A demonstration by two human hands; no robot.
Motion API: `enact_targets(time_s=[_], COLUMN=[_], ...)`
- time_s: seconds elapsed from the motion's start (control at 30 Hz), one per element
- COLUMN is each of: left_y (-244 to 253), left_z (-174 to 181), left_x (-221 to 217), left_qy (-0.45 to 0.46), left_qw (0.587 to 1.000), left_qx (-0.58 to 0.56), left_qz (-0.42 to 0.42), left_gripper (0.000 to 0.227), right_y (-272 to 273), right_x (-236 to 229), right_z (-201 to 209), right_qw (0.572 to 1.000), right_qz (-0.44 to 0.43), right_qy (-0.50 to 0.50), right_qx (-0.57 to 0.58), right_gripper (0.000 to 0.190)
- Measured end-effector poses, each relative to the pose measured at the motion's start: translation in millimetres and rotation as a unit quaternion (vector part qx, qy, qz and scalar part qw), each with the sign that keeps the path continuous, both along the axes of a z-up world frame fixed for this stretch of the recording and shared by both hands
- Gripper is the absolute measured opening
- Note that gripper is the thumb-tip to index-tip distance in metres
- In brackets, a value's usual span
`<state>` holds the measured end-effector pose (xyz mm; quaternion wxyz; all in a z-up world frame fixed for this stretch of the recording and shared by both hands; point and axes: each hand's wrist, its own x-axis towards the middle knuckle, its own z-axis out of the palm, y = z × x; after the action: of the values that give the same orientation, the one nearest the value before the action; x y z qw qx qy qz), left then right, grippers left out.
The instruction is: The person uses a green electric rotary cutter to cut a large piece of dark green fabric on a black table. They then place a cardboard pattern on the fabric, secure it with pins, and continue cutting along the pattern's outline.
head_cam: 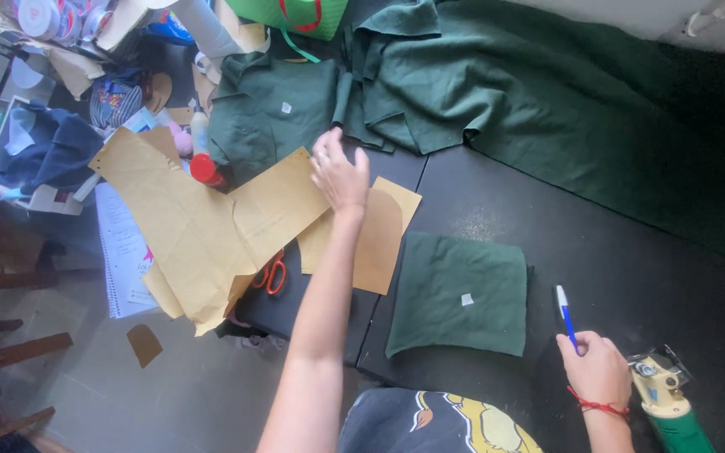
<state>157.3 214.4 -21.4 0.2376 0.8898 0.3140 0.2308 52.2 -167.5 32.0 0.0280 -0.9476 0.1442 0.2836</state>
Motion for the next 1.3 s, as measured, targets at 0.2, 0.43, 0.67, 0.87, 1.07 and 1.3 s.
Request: enact_targets(time_s=[0.2,0.43,0.67,0.87,1.07,1.3], left_y=[53.4,-56.3,-173.9,-233.6,-267.1,-218.4], left_z=[-14.0,91.8,132.6,89.1,1.8,14.5], left_x=[59.0,-16.0,-92.3,-96.9,-102.1,-111.3], left_qy=[0.098,-0.289,-0.045,0.002,0.230,0.236], left_qw=[0.974,0.898,0.803,0.941,0.941,0.921], left_qx=[0.168,-0.319,-0.421,-0.204,0.092,-0.162], left_qz=[0.119,-0.092,-0.419,-0.270,-0.233,-0.265], left_gripper=[0.016,0.009,0.008,0.027,0.060,0.019], right_y=[-8.1,31.0,40.0,-10.1,-77.3,-82.8], right_x=[10.6,30.6,49.4,23.4,-7.3,-12.2], right_z=[-16.5,51.3,109.1,134.8,104.0,86.0], right_qw=[0.996,0.935,0.818,0.899,0.892,0.863], right_qz=[0.006,-0.029,0.221,-0.025,0.006,-0.055], right_qy=[-0.051,-0.130,-0.300,-0.262,-0.374,-0.426], right_qx=[0.069,0.328,0.438,0.349,0.255,0.267], right_gripper=[0.025,0.040,0.072,0.010,0.019,0.019])
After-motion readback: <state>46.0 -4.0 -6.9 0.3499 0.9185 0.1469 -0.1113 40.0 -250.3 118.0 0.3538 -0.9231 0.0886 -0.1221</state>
